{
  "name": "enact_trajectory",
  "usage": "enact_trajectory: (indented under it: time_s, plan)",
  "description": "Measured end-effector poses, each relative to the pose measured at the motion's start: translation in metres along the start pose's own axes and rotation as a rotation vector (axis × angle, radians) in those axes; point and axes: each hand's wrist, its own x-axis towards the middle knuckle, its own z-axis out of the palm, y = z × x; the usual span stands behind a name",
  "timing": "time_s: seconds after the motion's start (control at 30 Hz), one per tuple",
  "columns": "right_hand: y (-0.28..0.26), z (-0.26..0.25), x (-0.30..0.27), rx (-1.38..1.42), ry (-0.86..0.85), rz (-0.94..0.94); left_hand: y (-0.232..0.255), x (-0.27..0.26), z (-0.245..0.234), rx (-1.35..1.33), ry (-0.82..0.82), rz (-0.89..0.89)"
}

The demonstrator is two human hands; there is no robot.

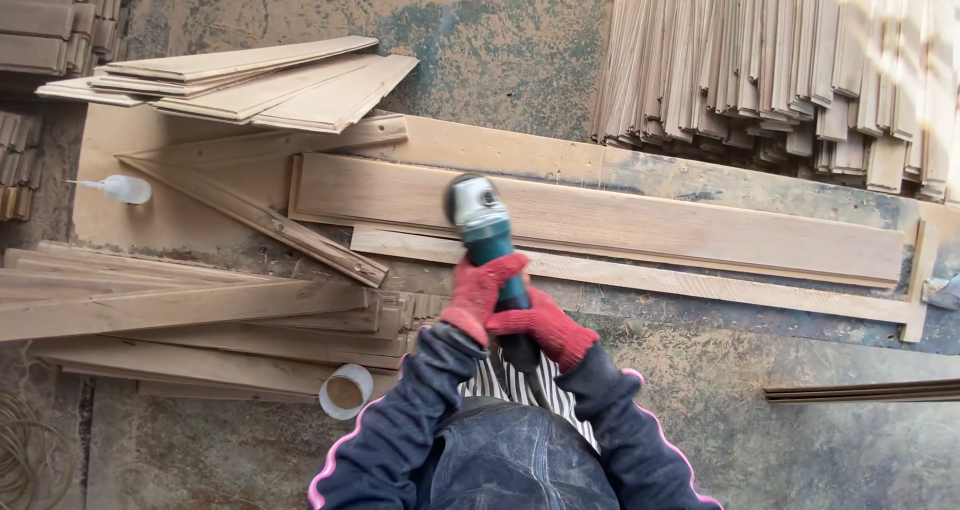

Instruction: Using an angle grinder with a sanding attachment to smooth wooden planks in a workshop.

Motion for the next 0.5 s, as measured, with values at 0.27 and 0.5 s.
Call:
enact_trajectory:
  time_s: [0.27,0.5]
  plan:
    - [0.035,-0.127,-0.063,0.299,0.312,-0.047,-0.066,-0.066,0.144,0.255,-0.309,-0.075]
    - [0.122,-0.25,-0.068,0.581,0.37,-0.06,-0.105,-0.085,0.218,0.728,-0.567,-0.091]
